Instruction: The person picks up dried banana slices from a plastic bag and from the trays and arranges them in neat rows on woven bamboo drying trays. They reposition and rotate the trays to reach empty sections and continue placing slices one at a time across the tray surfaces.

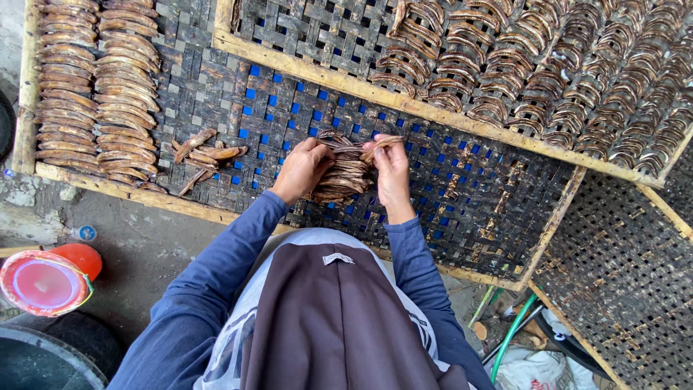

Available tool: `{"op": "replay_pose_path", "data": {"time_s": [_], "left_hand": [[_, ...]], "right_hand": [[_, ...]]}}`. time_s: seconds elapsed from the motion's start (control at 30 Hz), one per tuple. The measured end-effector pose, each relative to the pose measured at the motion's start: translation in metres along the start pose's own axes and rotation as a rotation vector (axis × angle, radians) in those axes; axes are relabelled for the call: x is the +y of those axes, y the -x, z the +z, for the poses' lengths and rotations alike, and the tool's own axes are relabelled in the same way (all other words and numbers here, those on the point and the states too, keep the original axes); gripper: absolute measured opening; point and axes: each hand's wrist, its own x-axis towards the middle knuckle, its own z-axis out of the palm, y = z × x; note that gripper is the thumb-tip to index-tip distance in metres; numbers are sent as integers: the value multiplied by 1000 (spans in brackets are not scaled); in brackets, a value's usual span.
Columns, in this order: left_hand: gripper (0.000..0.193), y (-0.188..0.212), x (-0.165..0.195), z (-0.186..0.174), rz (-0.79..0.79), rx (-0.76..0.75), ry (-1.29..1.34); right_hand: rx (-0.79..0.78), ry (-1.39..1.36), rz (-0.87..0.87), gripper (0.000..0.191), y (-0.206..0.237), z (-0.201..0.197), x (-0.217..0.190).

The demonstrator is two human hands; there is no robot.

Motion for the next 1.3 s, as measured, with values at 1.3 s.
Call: {"op": "replay_pose_path", "data": {"time_s": [1.3], "left_hand": [[58,75,-83,-138,-536,399,-205]], "right_hand": [[-282,1298,-425,27,-23,52,-39]]}}
